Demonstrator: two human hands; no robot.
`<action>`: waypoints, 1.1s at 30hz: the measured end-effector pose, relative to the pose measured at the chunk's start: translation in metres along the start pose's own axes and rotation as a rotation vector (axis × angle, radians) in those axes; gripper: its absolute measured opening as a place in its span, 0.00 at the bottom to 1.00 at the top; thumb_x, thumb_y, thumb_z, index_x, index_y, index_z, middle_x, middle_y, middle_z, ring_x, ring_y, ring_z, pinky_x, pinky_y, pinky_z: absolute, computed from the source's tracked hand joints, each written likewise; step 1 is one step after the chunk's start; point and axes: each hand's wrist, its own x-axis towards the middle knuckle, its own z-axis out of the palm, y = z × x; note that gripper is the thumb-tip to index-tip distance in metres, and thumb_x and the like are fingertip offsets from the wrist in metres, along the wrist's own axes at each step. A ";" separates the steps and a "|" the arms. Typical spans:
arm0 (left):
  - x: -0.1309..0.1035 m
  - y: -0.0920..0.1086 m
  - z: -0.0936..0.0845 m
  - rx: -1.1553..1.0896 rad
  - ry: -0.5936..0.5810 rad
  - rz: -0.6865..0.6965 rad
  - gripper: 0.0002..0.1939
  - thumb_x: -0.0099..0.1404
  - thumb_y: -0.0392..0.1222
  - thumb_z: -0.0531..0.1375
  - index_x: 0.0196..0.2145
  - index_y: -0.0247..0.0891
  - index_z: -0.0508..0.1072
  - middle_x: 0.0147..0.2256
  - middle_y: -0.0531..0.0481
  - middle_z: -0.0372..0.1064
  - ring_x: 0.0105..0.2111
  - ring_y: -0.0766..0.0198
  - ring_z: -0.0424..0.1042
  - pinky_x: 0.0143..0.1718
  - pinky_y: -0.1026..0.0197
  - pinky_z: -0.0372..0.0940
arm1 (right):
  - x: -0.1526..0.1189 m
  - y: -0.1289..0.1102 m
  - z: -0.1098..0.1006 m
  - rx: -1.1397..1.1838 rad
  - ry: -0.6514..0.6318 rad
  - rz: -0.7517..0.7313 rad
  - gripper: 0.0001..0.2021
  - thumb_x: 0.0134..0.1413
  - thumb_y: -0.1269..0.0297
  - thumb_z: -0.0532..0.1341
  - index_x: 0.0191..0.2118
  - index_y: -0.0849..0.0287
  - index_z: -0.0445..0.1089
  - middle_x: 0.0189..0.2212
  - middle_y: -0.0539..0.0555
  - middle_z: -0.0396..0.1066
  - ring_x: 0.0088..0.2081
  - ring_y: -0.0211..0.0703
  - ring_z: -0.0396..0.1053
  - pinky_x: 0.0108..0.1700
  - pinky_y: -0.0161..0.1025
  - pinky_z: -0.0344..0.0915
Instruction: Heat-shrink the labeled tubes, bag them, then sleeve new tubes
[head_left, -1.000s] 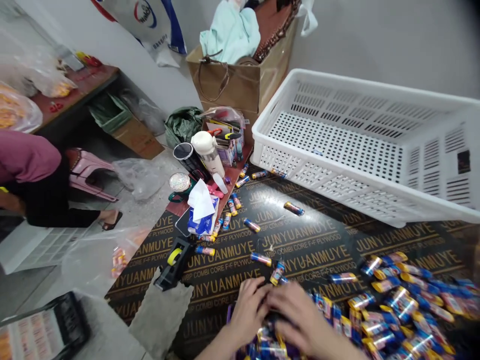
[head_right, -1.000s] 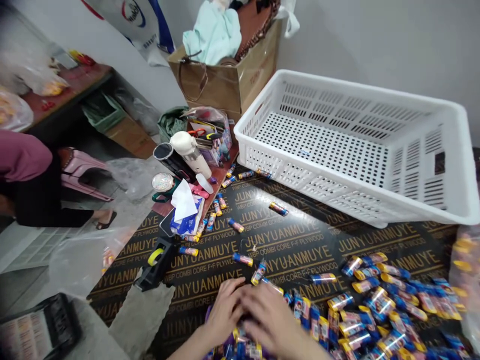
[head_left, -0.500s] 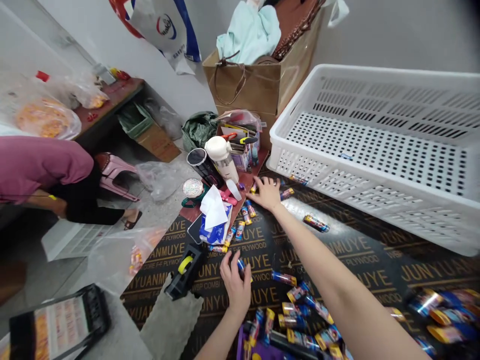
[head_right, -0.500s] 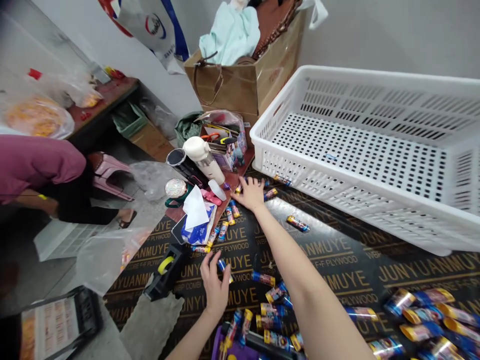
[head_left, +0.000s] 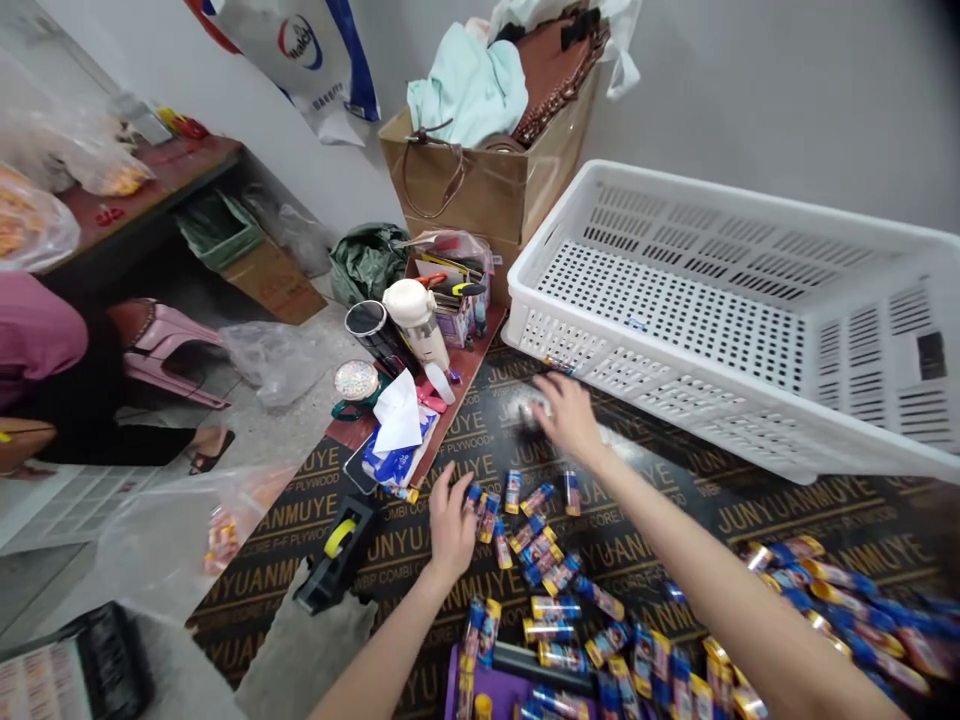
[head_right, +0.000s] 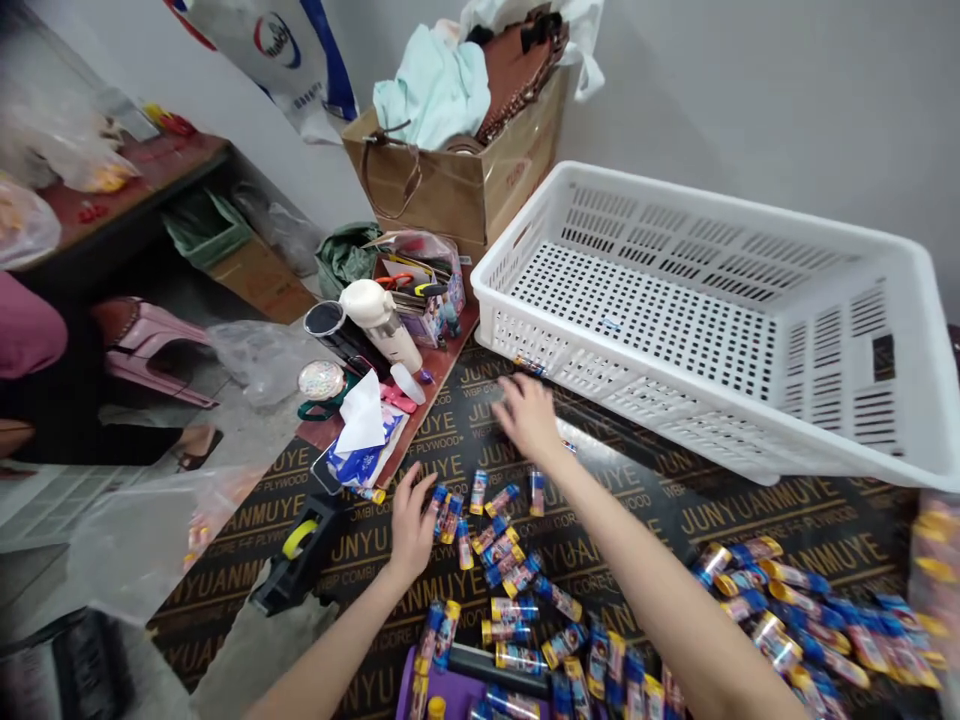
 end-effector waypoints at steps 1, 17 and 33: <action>0.011 0.008 0.003 0.018 -0.069 0.036 0.22 0.65 0.40 0.48 0.57 0.41 0.61 0.61 0.42 0.49 0.60 0.53 0.50 0.58 0.44 0.50 | 0.021 0.012 0.000 -0.091 0.004 0.066 0.23 0.59 0.58 0.51 0.58 0.62 0.57 0.52 0.67 0.60 0.51 0.59 0.58 0.48 0.51 0.58; -0.006 -0.025 -0.021 0.318 0.262 -0.502 0.22 0.62 0.40 0.54 0.54 0.36 0.60 0.59 0.34 0.47 0.54 0.45 0.58 0.48 0.46 0.59 | -0.099 0.108 0.024 -0.054 -0.022 0.268 0.20 0.59 0.53 0.48 0.52 0.53 0.64 0.56 0.59 0.59 0.55 0.59 0.55 0.49 0.57 0.56; -0.002 0.009 0.010 -0.081 -0.073 -0.145 0.23 0.63 0.38 0.51 0.56 0.38 0.58 0.54 0.42 0.59 0.55 0.60 0.58 0.55 0.55 0.55 | -0.088 0.010 0.042 0.127 -0.248 0.190 0.30 0.58 0.45 0.47 0.63 0.50 0.48 0.66 0.57 0.38 0.64 0.61 0.34 0.58 0.61 0.39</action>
